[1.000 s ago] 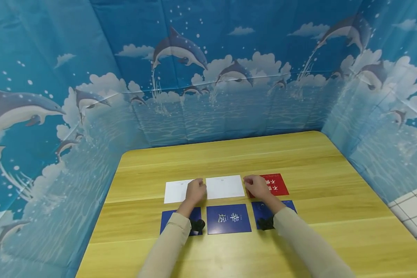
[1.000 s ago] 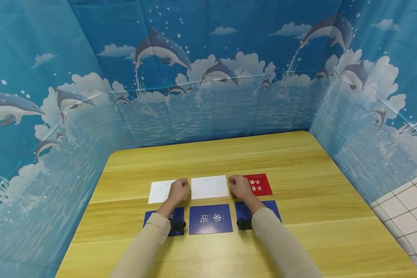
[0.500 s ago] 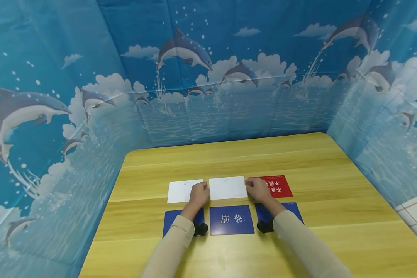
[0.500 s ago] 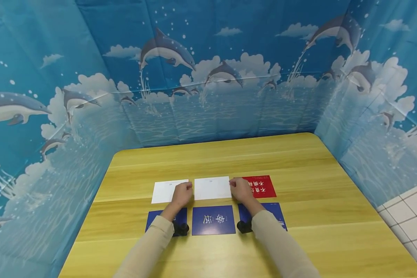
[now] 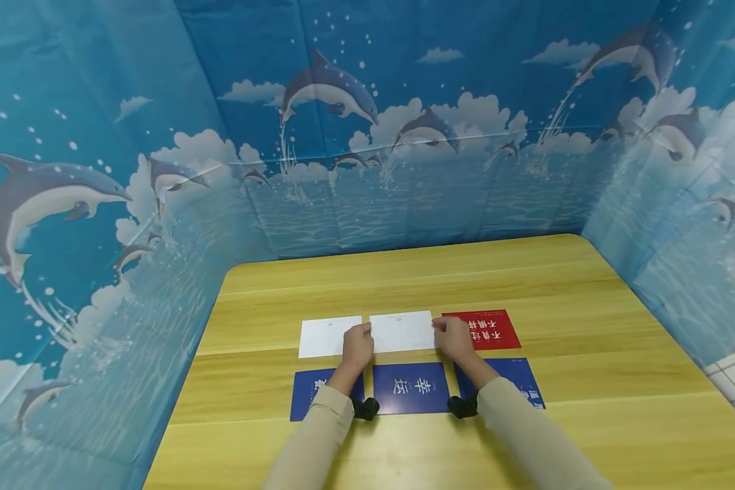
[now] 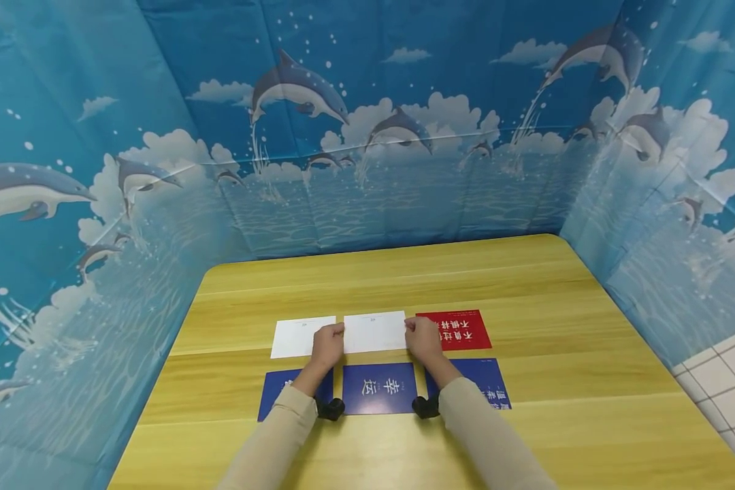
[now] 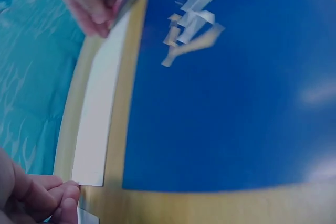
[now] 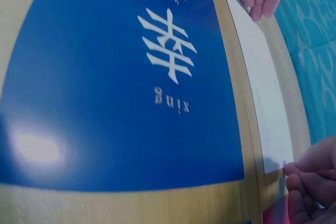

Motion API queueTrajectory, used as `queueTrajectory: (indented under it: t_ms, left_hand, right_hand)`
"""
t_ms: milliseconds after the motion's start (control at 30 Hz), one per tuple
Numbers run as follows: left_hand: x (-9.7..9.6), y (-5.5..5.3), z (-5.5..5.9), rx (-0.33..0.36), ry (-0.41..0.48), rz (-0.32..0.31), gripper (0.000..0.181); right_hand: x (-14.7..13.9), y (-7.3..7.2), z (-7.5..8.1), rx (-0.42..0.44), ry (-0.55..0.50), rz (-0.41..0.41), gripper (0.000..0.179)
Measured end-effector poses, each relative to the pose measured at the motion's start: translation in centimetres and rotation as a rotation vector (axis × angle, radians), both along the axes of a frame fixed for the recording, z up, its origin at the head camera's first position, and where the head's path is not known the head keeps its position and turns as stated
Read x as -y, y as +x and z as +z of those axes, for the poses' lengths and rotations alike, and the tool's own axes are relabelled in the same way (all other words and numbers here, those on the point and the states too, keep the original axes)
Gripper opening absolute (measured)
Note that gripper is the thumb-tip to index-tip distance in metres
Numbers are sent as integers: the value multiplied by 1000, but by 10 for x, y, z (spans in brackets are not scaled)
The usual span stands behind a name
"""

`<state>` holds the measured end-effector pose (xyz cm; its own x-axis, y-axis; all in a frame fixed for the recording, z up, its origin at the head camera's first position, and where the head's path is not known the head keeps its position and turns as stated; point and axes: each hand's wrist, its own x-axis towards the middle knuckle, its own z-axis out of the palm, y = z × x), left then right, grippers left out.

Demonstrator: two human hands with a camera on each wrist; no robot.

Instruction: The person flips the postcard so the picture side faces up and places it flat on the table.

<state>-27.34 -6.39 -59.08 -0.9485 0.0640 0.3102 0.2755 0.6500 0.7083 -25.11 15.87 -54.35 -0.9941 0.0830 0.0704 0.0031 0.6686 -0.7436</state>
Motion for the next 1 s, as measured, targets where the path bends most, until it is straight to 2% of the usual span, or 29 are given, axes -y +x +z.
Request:
queueTrajectory:
  t_ms: [67,133,200,300,367,500,667,767,1000]
  left_hand:
    - [2,-7,-11,14,101,17,30]
    - [2,-9,-12,70,215,43,26]
    - [-5,7,23,160,232,85,22]
    - [-10,17,45,177,189,117,29]
    - [-13,20,52,179,138,129,35]
    - [-16,18,53,194,126,162,46]
    - [-18,13,52,177,253,181,49]
    - [-17,12,55,172,316,193,45]
    - [-14,11,59,156,323,178,26]
  right_hand:
    - [1,1,0,-6,-6,-9,22]
    - [1,1,0,-4,-24,-21,23]
    - [2,1,0,1,-39,-31,23]
    - [2,0,0,14,-56,-45,24]
    - [2,0,0,21,-67,-52,24]
    - [1,-1,-1,30,-96,-71,25]
    - [1,-1,2,58,-181,-107,26]
    - [1,-1,3,72,-225,-133,28]
    - [0,-5,12,125,-306,-153,41]
